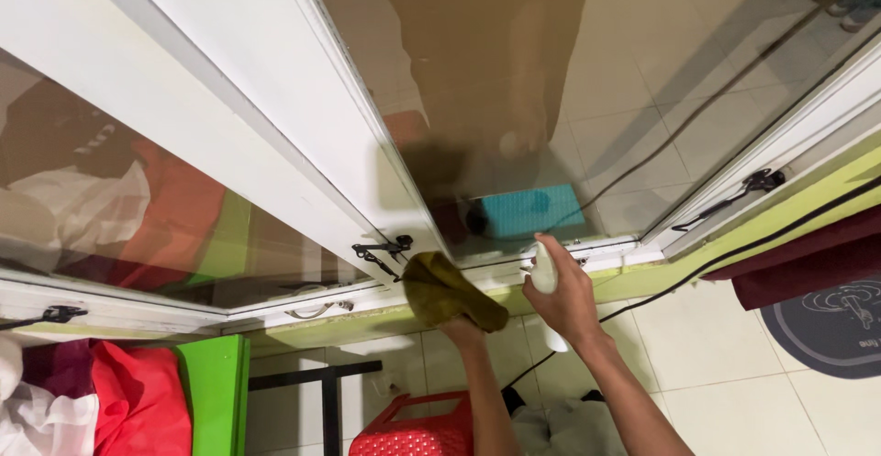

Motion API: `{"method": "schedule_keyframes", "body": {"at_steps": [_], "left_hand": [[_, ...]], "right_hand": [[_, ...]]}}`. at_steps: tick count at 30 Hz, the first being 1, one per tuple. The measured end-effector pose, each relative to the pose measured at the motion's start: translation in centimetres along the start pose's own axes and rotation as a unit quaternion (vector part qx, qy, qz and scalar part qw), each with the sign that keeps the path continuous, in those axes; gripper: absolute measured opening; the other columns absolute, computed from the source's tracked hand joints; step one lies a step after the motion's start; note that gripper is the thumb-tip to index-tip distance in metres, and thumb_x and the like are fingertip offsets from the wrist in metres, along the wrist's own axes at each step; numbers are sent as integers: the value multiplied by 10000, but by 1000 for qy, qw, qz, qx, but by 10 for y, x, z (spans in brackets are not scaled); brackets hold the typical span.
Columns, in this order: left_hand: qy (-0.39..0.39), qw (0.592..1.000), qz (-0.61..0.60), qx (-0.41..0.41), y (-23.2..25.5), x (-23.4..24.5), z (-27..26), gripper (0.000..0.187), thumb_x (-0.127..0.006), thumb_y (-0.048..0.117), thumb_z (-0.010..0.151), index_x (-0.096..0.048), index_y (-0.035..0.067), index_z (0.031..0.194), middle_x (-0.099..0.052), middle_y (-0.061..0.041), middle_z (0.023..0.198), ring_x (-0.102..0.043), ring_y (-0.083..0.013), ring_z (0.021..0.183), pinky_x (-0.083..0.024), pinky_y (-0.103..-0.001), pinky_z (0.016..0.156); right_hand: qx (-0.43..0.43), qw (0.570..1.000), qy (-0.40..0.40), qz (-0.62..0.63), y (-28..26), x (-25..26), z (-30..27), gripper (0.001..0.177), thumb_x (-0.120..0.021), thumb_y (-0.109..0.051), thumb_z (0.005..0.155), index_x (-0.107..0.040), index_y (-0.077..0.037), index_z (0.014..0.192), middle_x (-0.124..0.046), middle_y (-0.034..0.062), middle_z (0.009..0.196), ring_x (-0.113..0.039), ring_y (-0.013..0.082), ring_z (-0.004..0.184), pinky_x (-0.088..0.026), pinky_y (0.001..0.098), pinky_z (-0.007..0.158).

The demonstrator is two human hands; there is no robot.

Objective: The person cleans a glass window by spraying liquid from a white bottle and wiping the surface with a brown cloth.

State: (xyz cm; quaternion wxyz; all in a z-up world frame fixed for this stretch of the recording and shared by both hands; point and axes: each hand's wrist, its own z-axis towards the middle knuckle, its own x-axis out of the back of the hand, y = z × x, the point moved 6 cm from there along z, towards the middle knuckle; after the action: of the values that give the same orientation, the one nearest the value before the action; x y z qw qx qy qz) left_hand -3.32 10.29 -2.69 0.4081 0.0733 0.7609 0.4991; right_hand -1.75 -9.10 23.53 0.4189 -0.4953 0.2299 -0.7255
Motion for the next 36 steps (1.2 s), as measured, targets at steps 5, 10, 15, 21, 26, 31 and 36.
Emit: {"method": "schedule_keyframes", "body": {"at_steps": [5, 10, 15, 21, 26, 31, 36], "left_hand": [[52, 998, 2, -29, 4, 23, 7, 566, -368, 452, 1037, -422, 46, 1428, -551, -108, 1323, -574, -242, 1154, -511, -369, 962], [56, 997, 7, -43, 10, 24, 12, 524, -387, 413, 1037, -447, 29, 1390, -568, -114, 1271, -586, -242, 1104, -523, -364, 921], [59, 997, 8, -44, 13, 24, 9, 484, -406, 373, 1037, -473, 11, 1351, -585, -119, 1220, -598, -241, 1053, -535, -360, 880], [55, 998, 8, -42, 13, 25, 9, 436, -429, 327, 1038, -503, -10, 1305, -606, -125, 1158, -613, -240, 993, -550, -355, 832], [49, 998, 7, -44, 16, 26, 15, 398, -448, 288, 1038, -528, -27, 1267, -623, -130, 1106, -625, -240, 942, -562, -351, 791], [43, 999, -10, -28, 15, 22, 18, 389, -464, 267, 1028, -556, -50, 1234, -645, -149, 1068, -646, -253, 901, -578, -359, 757], [31, 998, 22, -46, 1, 23, 20, 363, -448, 281, 1027, -537, 11, 1253, -622, -110, 1109, -617, -226, 936, -552, -350, 802]], "right_hand": [[-15, 1000, 22, 6, 9, -1, -6, 655, -792, -2, 756, -551, -118, 1353, -717, 164, 1116, -723, 322, 1010, -586, 403, 872], [-41, 999, 1, 3, 22, -6, -5, 647, -798, -10, 752, -550, -138, 1335, -727, 133, 1074, -733, 293, 986, -594, 395, 850], [-125, 991, -39, 14, 25, -2, -6, 679, -786, -24, 791, -507, -149, 1396, -714, 129, 1096, -715, 292, 1031, -565, 421, 877], [-55, 998, -8, 9, 14, -8, -6, 666, -786, -27, 770, -524, -135, 1372, -721, 118, 1050, -712, 299, 1001, -567, 413, 884], [-31, 999, 22, 16, 17, -14, -3, 625, -792, -36, 767, -540, -136, 1330, -721, 110, 1027, -726, 284, 954, -581, 400, 844], [-78, 995, 37, 46, 27, -5, -2, 622, -758, -26, 790, -507, -96, 1355, -715, 109, 1017, -726, 239, 914, -585, 379, 806], [-111, 990, 84, 5, 44, 12, -3, 612, -729, -11, 794, -533, -90, 1369, -721, 104, 981, -721, 221, 875, -569, 370, 817]]}}
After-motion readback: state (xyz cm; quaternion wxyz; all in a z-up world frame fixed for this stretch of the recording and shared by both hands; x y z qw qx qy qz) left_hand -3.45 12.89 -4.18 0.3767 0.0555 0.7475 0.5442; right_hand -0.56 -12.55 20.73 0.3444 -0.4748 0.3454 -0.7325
